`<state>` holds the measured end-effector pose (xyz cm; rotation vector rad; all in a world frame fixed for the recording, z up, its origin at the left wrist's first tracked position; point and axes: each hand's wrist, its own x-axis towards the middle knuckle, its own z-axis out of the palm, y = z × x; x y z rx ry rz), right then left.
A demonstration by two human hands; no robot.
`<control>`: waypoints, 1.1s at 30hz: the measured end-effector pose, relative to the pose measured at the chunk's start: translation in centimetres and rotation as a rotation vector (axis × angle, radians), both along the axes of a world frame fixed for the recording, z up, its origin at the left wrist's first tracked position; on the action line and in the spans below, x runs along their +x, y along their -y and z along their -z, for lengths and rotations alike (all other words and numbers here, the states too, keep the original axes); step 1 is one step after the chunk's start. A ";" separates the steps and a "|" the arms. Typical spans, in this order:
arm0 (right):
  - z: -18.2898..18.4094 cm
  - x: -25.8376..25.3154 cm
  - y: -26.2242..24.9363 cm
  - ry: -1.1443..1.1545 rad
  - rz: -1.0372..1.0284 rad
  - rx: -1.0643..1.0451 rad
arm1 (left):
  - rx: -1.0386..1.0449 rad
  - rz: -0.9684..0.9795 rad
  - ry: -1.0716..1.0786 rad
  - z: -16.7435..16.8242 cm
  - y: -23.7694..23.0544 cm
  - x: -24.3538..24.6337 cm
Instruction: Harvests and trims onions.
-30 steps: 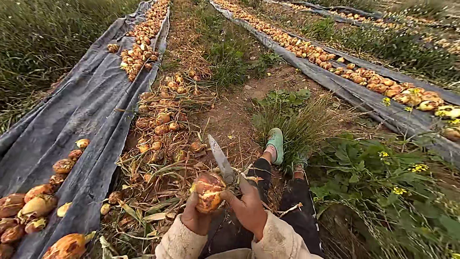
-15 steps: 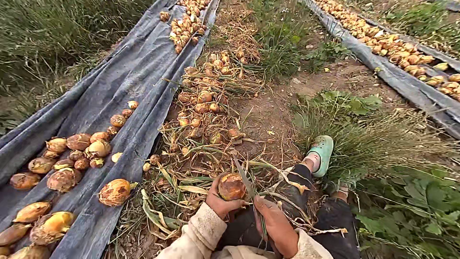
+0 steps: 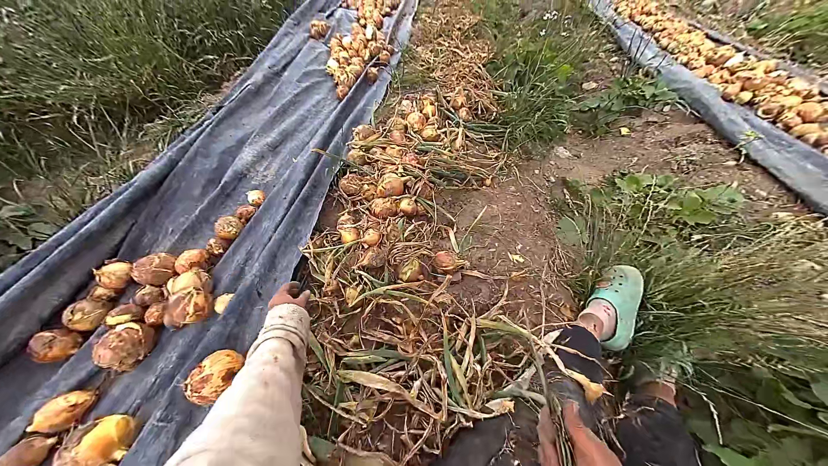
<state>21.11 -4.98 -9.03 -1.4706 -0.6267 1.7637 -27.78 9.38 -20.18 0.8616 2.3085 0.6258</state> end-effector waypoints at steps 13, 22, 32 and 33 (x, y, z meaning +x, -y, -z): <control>-0.3 -1.3 0.6 0.151 -0.159 0.042 | -0.402 0.190 -0.194 1.4 1.9 0.8; -1.6 -1.2 -0.6 0.330 -0.408 0.117 | 0.669 0.437 0.552 -6.2 7.1 17.2; -5.2 0.5 -0.6 0.592 -0.222 0.557 | 0.608 1.239 0.791 -12.4 9.4 28.6; -5.3 0.8 0.1 0.563 -0.209 0.578 | 0.551 1.260 0.760 -13.3 9.7 28.7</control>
